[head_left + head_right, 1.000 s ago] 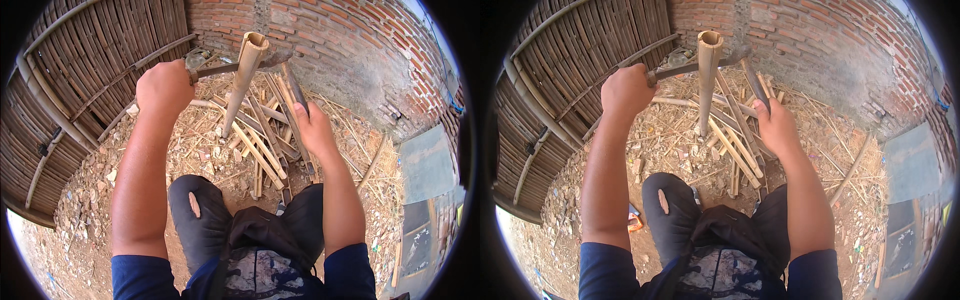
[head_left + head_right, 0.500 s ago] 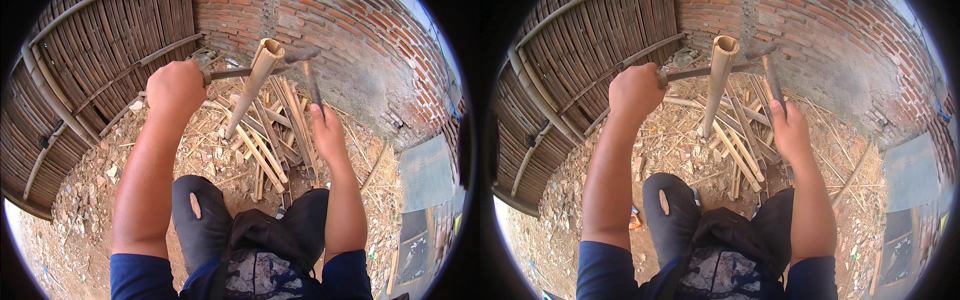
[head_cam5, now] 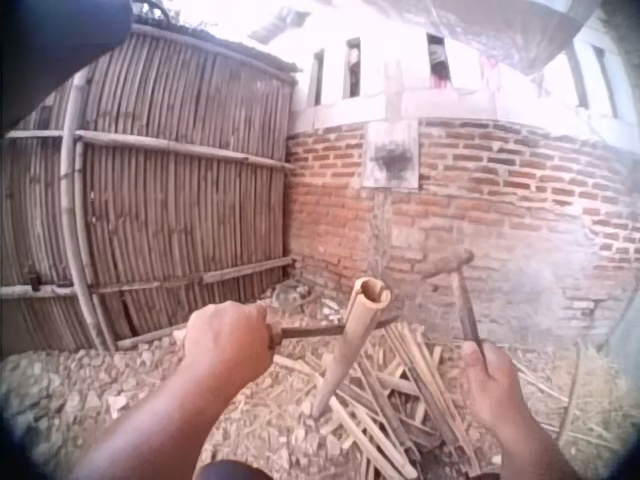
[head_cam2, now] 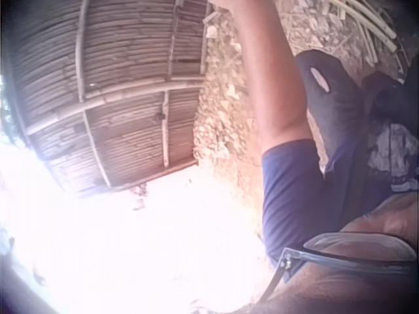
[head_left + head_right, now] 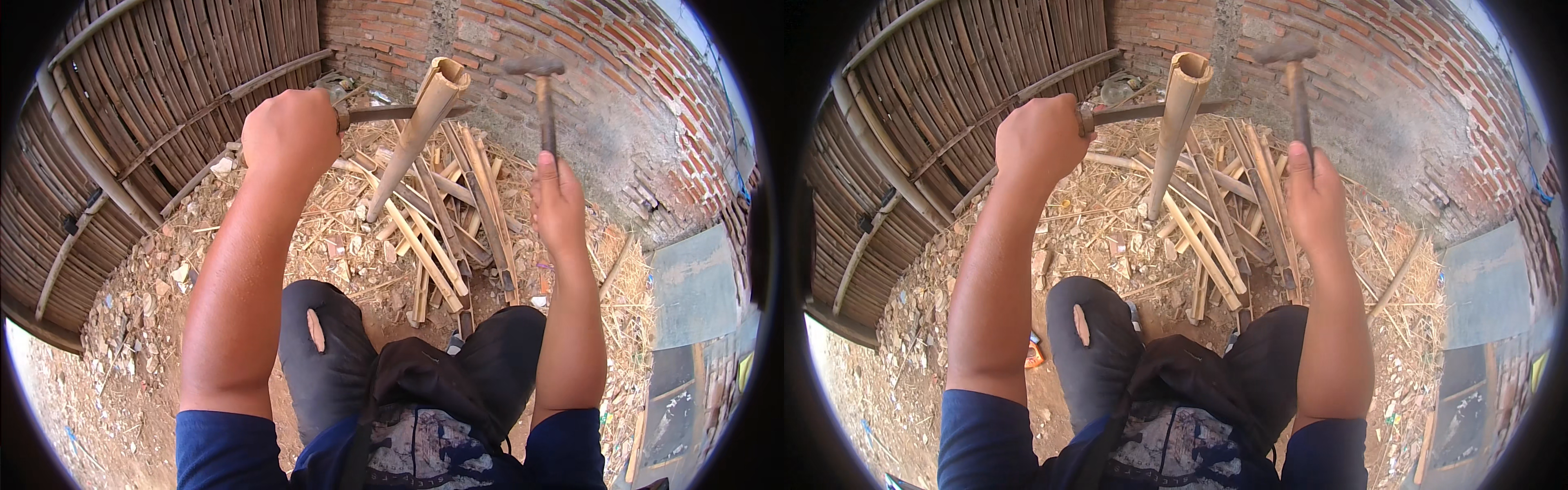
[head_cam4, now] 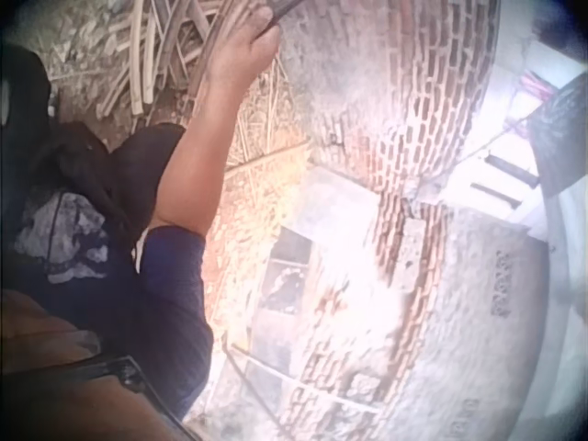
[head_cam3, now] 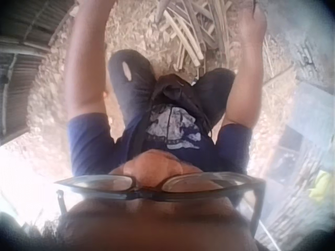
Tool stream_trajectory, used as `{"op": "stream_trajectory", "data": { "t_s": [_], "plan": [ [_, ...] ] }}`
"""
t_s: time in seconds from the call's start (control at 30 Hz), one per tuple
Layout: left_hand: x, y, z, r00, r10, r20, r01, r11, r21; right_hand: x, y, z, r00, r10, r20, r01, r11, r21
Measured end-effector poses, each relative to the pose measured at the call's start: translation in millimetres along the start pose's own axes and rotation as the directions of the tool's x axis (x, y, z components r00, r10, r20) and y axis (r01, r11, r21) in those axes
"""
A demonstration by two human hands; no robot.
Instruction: The person positions a cleaver at the top of a bamboo stalk and strikes the back of the blade with a hammer to split the wood into strips.
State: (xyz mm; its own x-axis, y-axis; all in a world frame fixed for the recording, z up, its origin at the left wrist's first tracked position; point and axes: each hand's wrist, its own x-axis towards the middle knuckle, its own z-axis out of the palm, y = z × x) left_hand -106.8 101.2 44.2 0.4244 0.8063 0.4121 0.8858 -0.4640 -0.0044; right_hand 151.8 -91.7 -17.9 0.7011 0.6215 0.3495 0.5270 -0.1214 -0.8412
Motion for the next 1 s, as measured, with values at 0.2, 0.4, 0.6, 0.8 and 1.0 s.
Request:
{"op": "stream_trajectory", "data": {
  "t_s": [0.2,0.4,0.6,0.8,1.0],
  "plan": [
    [3,12,2,1.000,0.023,-0.019,-0.023,1.000,0.006,-7,30,38,0.971,-0.199,-0.134,0.185,0.977,-0.105],
    [2,9,0,1.000,0.004,-0.016,-0.003,1.000,0.019,-1,20,17,0.996,-0.076,0.044,0.078,0.996,-0.048],
    [0,12,0,0.999,0.031,-0.035,-0.030,0.999,0.023,-11,10,20,0.980,-0.057,-0.192,0.101,0.968,0.229],
    [2,12,-4,1.000,0.013,-0.010,-0.013,1.000,0.025,0,19,16,0.981,0.030,0.192,0.012,0.978,-0.209],
    [-3,10,1,0.999,0.026,-0.019,-0.025,0.999,0.025,-7,-5,-4,0.981,0.044,-0.191,0.038,0.913,0.405]
  ]
}}
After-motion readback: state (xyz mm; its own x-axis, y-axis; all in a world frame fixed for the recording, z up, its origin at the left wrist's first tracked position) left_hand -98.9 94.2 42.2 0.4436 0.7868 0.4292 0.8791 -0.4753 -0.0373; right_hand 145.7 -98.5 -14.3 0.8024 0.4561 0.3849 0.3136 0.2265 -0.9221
